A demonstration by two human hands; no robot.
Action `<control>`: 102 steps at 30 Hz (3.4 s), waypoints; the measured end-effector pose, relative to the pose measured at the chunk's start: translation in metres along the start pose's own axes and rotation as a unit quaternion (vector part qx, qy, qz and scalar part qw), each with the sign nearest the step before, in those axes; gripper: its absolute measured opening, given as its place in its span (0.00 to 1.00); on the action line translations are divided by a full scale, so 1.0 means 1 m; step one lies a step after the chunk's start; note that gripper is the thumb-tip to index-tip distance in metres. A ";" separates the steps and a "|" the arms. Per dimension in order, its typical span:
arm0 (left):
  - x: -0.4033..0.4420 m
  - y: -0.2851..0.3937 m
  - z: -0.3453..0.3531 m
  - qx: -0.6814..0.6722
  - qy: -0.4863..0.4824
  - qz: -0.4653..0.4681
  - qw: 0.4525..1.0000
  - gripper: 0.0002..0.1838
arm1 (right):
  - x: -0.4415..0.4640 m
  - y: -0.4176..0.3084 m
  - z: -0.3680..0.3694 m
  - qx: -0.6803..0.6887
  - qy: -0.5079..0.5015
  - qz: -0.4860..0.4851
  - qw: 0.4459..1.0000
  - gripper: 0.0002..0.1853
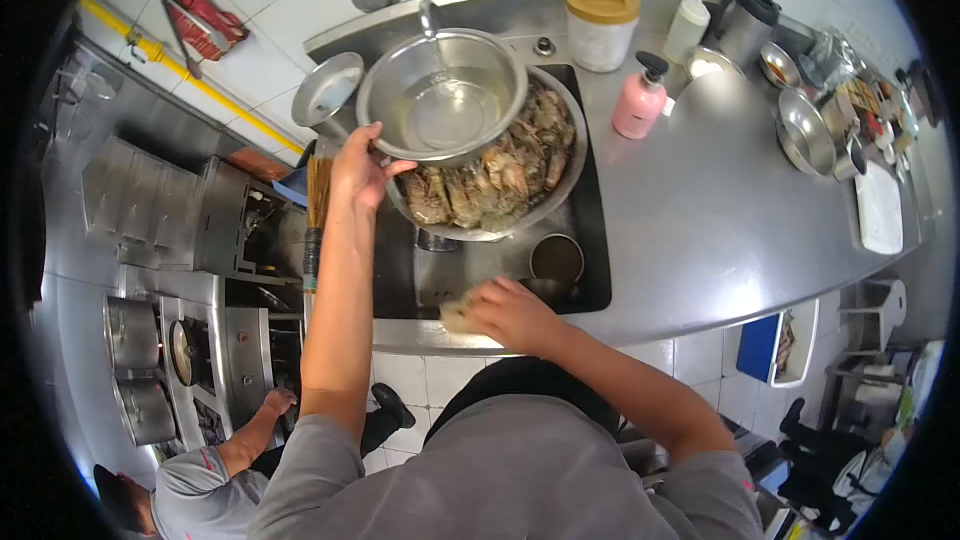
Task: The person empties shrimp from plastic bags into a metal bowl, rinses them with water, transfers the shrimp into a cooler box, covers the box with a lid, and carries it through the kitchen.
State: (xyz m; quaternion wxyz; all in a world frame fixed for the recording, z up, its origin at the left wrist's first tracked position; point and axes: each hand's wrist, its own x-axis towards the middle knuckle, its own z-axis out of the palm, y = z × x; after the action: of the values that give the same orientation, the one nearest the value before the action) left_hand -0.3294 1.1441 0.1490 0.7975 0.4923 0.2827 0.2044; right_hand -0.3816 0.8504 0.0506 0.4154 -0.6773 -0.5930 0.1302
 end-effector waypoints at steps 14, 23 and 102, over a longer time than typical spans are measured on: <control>0.002 -0.011 -0.011 -0.060 -0.002 -0.004 0.998 0.06 | 0.088 -0.019 0.148 -0.056 -0.163 -0.119 0.978 0.21; 0.007 -0.013 -0.016 -0.017 -0.034 -0.001 0.999 0.12 | 0.044 0.045 0.079 0.065 -0.023 0.189 0.980 0.28; 0.019 -0.003 -0.013 -0.019 -0.001 -0.001 1.000 0.13 | -0.124 -0.045 -0.292 -0.166 0.217 0.261 0.926 0.15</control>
State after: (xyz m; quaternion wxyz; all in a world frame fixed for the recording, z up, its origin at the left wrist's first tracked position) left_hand -0.3232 1.1628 0.1368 0.8071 0.4770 0.2786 0.2083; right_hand -0.2499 0.6160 0.2244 0.3670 -0.8791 -0.3037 -0.0158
